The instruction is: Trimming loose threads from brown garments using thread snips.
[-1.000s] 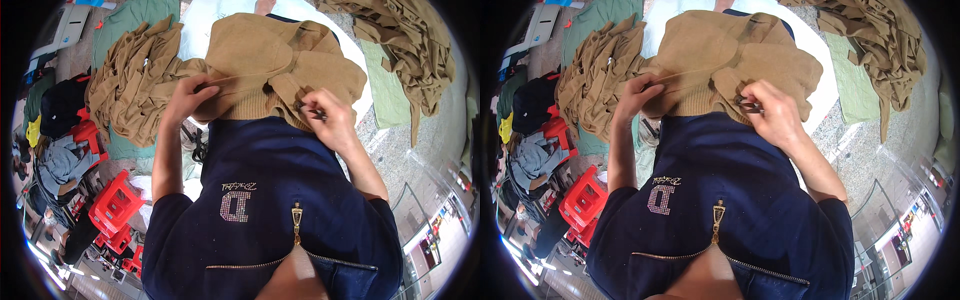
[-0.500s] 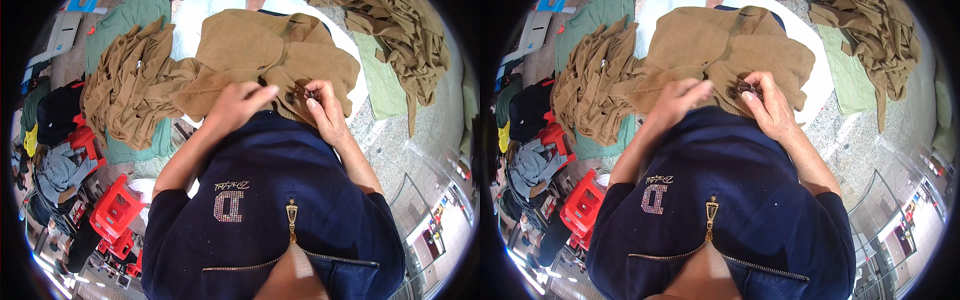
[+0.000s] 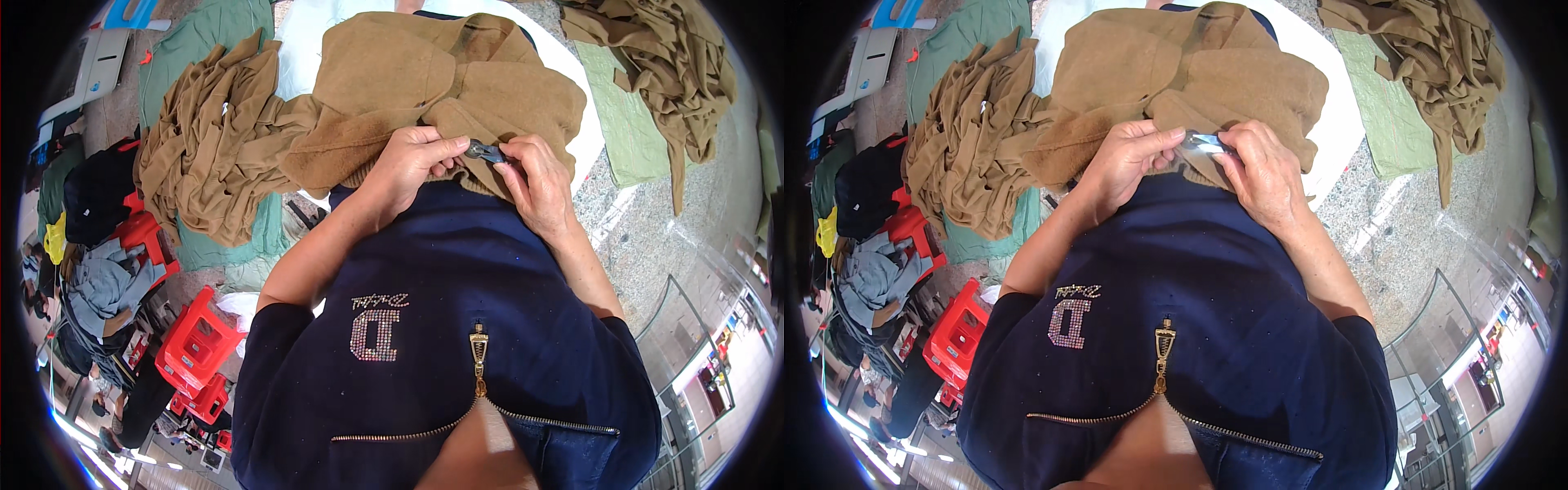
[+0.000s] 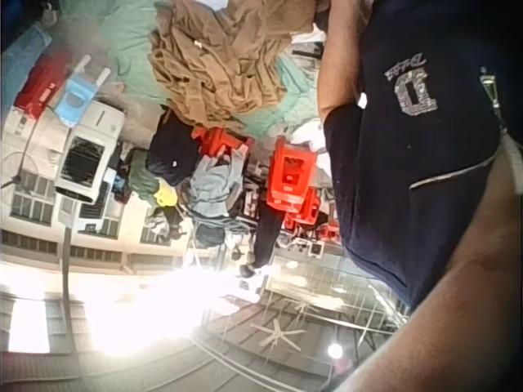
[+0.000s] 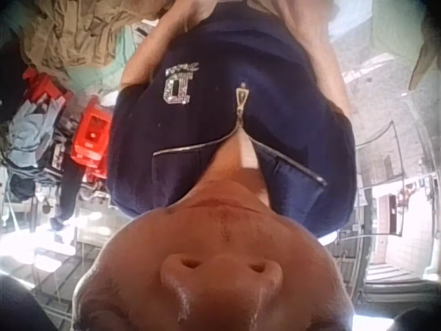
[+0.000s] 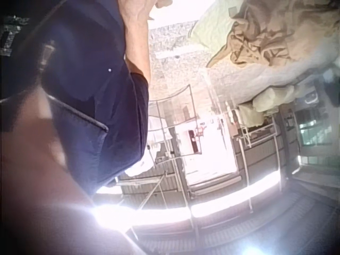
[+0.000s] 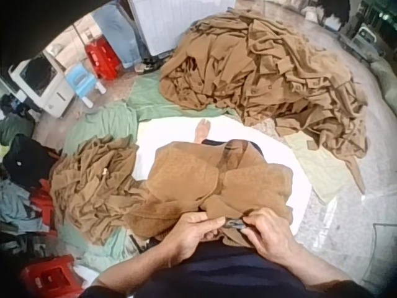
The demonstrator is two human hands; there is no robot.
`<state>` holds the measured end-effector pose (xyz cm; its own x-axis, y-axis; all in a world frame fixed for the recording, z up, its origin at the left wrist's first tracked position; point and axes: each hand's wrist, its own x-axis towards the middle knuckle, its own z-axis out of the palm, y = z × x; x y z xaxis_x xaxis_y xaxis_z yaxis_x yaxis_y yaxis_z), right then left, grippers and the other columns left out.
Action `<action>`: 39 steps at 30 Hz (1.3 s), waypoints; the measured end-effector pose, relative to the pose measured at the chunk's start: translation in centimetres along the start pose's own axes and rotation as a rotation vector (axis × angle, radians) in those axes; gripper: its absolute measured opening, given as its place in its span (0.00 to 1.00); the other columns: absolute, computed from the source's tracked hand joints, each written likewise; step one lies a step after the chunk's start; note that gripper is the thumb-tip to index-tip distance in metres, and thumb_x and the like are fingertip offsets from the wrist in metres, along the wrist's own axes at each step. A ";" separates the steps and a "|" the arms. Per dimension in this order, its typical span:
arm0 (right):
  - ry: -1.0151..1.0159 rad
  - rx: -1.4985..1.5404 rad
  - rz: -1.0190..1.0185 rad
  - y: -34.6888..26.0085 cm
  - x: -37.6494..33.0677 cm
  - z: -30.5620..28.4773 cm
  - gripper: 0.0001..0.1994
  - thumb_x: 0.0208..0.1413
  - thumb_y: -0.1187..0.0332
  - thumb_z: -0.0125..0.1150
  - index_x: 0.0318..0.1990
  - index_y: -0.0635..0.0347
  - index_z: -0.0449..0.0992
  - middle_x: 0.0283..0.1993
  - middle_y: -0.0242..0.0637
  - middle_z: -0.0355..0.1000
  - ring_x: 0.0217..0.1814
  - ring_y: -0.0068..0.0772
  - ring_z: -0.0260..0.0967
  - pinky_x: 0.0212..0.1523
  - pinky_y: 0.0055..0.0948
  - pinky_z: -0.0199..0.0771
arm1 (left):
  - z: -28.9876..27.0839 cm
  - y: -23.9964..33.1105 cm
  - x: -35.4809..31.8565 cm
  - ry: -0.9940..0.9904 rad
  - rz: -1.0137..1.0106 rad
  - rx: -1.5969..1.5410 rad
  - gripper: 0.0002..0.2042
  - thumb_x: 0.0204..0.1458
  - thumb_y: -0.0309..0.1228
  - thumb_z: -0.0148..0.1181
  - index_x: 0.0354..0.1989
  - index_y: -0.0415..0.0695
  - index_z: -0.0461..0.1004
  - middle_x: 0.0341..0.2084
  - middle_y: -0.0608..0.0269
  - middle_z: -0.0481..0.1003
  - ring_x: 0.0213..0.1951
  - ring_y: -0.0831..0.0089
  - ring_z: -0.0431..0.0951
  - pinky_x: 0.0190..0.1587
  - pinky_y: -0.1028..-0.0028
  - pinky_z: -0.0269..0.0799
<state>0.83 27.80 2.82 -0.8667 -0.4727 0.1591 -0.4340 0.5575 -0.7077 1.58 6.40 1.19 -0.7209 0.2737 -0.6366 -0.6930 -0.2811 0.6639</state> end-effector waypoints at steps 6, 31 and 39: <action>-0.003 -0.039 -0.069 0.3 0.3 0.3 0.11 0.49 0.75 0.66 0.39 0.61 0.70 0.38 0.41 0.71 0.39 0.45 0.72 0.37 0.36 0.72 | 0.0 -0.2 0.1 0.003 0.013 0.012 0.10 0.53 0.34 0.66 0.28 0.39 0.77 0.21 0.69 0.72 0.25 0.82 0.65 0.28 0.82 0.59; -0.044 -0.117 -0.085 0.0 2.2 1.4 0.13 0.41 0.82 0.63 0.37 0.61 0.73 0.40 0.40 0.71 0.39 0.43 0.74 0.35 0.35 0.74 | -12.1 4.2 -3.3 0.107 0.400 0.945 0.12 0.50 0.30 0.63 0.42 0.38 0.77 0.31 0.61 0.76 0.35 0.73 0.75 0.43 0.75 0.70; 0.302 -0.233 -0.629 -1.2 5.7 -2.7 0.14 0.37 0.84 0.64 0.36 0.67 0.79 0.37 0.43 0.74 0.30 0.35 0.73 0.25 0.28 0.73 | -9.7 7.5 -6.6 -0.002 0.452 0.205 0.03 0.54 0.19 0.58 0.36 0.38 0.76 0.29 0.72 0.71 0.27 0.86 0.66 0.28 0.84 0.58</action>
<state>-4.26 26.25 6.43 -0.4522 -0.5615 0.6930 -0.8833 0.3896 -0.2607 1.08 -6.41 6.59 -0.9490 0.1683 -0.2666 -0.2962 -0.1859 0.9369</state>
